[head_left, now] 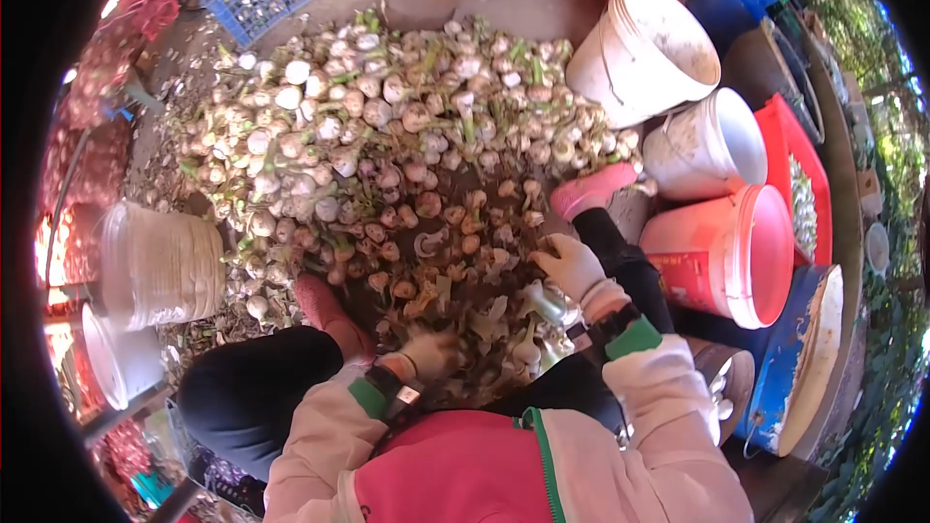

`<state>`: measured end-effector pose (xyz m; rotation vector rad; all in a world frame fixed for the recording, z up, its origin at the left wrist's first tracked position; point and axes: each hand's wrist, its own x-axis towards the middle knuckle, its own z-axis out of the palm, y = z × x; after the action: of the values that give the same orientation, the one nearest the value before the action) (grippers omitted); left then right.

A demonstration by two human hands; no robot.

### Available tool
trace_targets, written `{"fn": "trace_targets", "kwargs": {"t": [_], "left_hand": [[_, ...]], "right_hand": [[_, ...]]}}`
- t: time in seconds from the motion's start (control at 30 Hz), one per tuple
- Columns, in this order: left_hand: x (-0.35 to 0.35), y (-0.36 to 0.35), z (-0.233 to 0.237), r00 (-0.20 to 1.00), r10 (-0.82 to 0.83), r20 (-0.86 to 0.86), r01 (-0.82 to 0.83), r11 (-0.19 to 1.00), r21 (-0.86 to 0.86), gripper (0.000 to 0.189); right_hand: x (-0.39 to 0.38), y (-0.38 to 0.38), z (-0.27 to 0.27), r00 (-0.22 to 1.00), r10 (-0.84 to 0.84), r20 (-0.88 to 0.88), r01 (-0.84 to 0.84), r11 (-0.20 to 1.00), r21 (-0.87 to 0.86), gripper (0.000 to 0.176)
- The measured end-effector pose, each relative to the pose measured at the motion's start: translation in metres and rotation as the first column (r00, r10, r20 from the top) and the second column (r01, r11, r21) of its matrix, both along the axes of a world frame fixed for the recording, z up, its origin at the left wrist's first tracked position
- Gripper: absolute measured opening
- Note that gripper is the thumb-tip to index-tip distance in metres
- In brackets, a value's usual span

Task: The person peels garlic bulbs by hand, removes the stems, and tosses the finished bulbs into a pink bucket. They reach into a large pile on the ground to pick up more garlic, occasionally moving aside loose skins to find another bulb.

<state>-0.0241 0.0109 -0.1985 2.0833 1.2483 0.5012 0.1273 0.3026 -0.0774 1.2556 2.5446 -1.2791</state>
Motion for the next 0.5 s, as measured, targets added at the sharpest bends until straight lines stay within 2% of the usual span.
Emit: {"fn": "trace_targets", "kwargs": {"t": [0.03, 0.07, 0.1, 0.13, 0.17, 0.2, 0.27, 0.3, 0.33, 0.37, 0.43, 0.47, 0.5], "left_hand": [[0.034, -0.026, -0.049, 0.984, 0.022, 0.175, 0.040, 0.938, -0.345, 0.042], [0.059, -0.045, -0.077, 0.940, 0.102, 0.325, 0.138, 0.759, -0.636, 0.048], [0.059, -0.041, -0.068, 0.933, 0.094, 0.348, 0.165, 0.746, -0.646, 0.048], [0.047, -0.020, -0.038, 0.987, -0.059, 0.148, 0.139, 0.777, -0.614, 0.036], [0.028, 0.008, 0.000, 0.979, -0.193, -0.068, 0.121, 0.812, -0.571, 0.030], [0.003, 0.046, 0.052, 0.972, -0.124, -0.202, -0.023, 0.798, -0.602, 0.030], [-0.019, 0.057, 0.025, 0.983, 0.116, -0.145, -0.167, 0.891, -0.422, 0.037], [-0.022, 0.056, 0.010, 0.980, 0.153, -0.127, -0.188, 0.924, -0.333, 0.039], [-0.022, 0.054, -0.007, 0.976, 0.189, -0.110, -0.210, 0.948, -0.241, 0.043], [-0.016, 0.052, -0.014, 0.974, 0.198, -0.113, -0.221, 0.943, -0.249, 0.043], [0.005, 0.050, -0.023, 0.919, 0.354, -0.172, -0.383, 0.704, -0.598, 0.054], [0.012, 0.042, -0.031, 0.919, 0.355, -0.174, -0.385, 0.705, -0.595, 0.054], [0.019, 0.031, -0.038, 0.932, 0.263, -0.250, -0.357, 0.792, -0.495, 0.058]], "right_hand": [[0.006, 0.005, -0.013, 0.976, 0.131, 0.173, -0.129, 0.991, -0.023, 0.039], [0.015, -0.003, -0.029, 0.974, 0.118, 0.193, -0.110, 0.993, -0.049, 0.039], [0.022, -0.012, -0.045, 0.904, 0.314, 0.291, -0.306, 0.949, -0.072, 0.038], [0.026, -0.021, -0.055, 0.782, 0.498, 0.375, -0.494, 0.862, -0.115, 0.038], [0.028, -0.035, -0.061, 0.660, 0.578, 0.479, -0.556, 0.805, -0.205, 0.038], [0.029, -0.053, -0.065, 0.517, 0.650, 0.557, -0.603, 0.738, -0.303, 0.039], [0.045, -0.088, -0.094, 0.483, 0.613, 0.625, -0.495, 0.780, -0.383, 0.040], [0.045, -0.089, -0.104, 0.474, 0.622, 0.623, -0.508, 0.771, -0.384, 0.040], [0.043, -0.090, -0.112, 0.421, 0.656, 0.627, -0.483, 0.747, -0.457, 0.043], [0.043, -0.094, -0.120, 0.369, 0.690, 0.623, -0.448, 0.719, -0.531, 0.046], [0.047, -0.094, -0.132, 0.397, 0.673, 0.625, -0.459, 0.735, -0.500, 0.048], [0.048, -0.091, -0.132, 0.427, 0.645, 0.634, -0.462, 0.758, -0.460, 0.049], [0.047, -0.083, -0.134, 0.372, 0.695, 0.616, -0.475, 0.712, -0.517, 0.058]]}}
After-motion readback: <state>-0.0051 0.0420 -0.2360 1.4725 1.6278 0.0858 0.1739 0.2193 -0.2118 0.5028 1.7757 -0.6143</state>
